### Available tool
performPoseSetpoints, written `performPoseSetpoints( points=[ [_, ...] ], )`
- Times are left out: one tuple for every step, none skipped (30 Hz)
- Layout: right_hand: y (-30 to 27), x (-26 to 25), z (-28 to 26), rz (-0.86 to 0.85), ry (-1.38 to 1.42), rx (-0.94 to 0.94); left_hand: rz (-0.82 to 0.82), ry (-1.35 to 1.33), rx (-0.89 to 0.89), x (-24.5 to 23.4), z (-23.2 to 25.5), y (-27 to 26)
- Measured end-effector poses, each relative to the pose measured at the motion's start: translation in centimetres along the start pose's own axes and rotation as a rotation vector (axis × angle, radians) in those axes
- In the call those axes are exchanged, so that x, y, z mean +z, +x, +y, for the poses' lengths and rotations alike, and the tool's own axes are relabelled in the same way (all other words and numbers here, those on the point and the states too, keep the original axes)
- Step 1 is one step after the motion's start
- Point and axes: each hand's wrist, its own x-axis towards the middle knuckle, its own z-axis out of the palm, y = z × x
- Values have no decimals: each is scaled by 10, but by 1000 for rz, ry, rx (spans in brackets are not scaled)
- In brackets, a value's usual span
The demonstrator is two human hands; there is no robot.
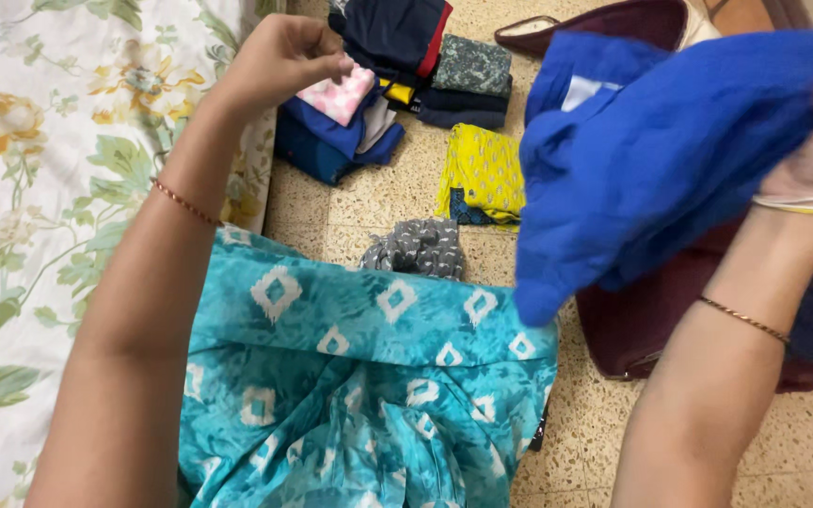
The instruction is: The person folds multiple pieces of clothing, including blue pants and a white patterned garment, on the floor before placing them into a suitcase.
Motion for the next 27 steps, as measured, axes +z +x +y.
performPoseSetpoints(
  points=[
    [-1,5,2,-38,-163,-56,9,2,31,7,9,0],
    [-2,19,9,-142,-417,-112,18,5,62,21,19,5],
    [-8,38,15,-231,-626,-158,29,8,91,38,31,10],
    [-14,62,19,-313,-826,-224,35,-37,145,61,44,16],
    [-20,87,23,-356,-902,-237,44,-82,199,85,58,22],
    [-26,113,27,-399,-975,-253,34,-155,200,108,71,23],
    [-30,134,29,-420,-966,-225,27,-226,200,131,84,24],
    [-33,151,29,-425,-897,-169,92,-106,237,152,94,24],
    [-34,163,30,-428,-827,-114,157,13,273,169,101,27],
    [-33,169,30,-431,-758,-59,145,48,213,182,104,33],
    [-31,171,31,-436,-636,9,131,80,154,193,104,37],
    [-30,171,32,-440,-513,76,118,112,94,197,100,40],
    [-29,170,34,-438,-391,141,114,122,94,197,93,46],
    [-29,165,33,-497,-336,184,110,132,95,193,86,52],
    [-31,158,29,-554,-280,229,104,142,93,189,79,58],
    [-36,152,27,-611,-223,275,95,117,172,183,72,65],
    [-40,149,27,-611,-289,352,90,97,250,172,65,71],
    [-46,144,27,-612,-354,431,84,76,328,160,58,76],
    [-49,139,26,-615,-416,506,71,185,347,149,51,80],
    [-52,133,27,-605,-392,509,58,293,366,137,43,84],
    [-54,126,27,-597,-369,516,46,399,380,126,33,86],
    [-54,118,28,-590,-347,523,24,412,268,114,20,88],
    [-53,108,26,-560,-301,507,2,424,156,104,6,89],
    [-50,99,23,-531,-256,491,-21,434,44,96,-10,89],
    [-49,91,22,-498,-212,472,-45,361,79,92,-27,89],
    [-49,86,22,-488,-157,475,-68,288,114,92,-43,87],
    [-48,81,19,-479,-105,479,-90,213,150,96,-59,85]
  ],
)
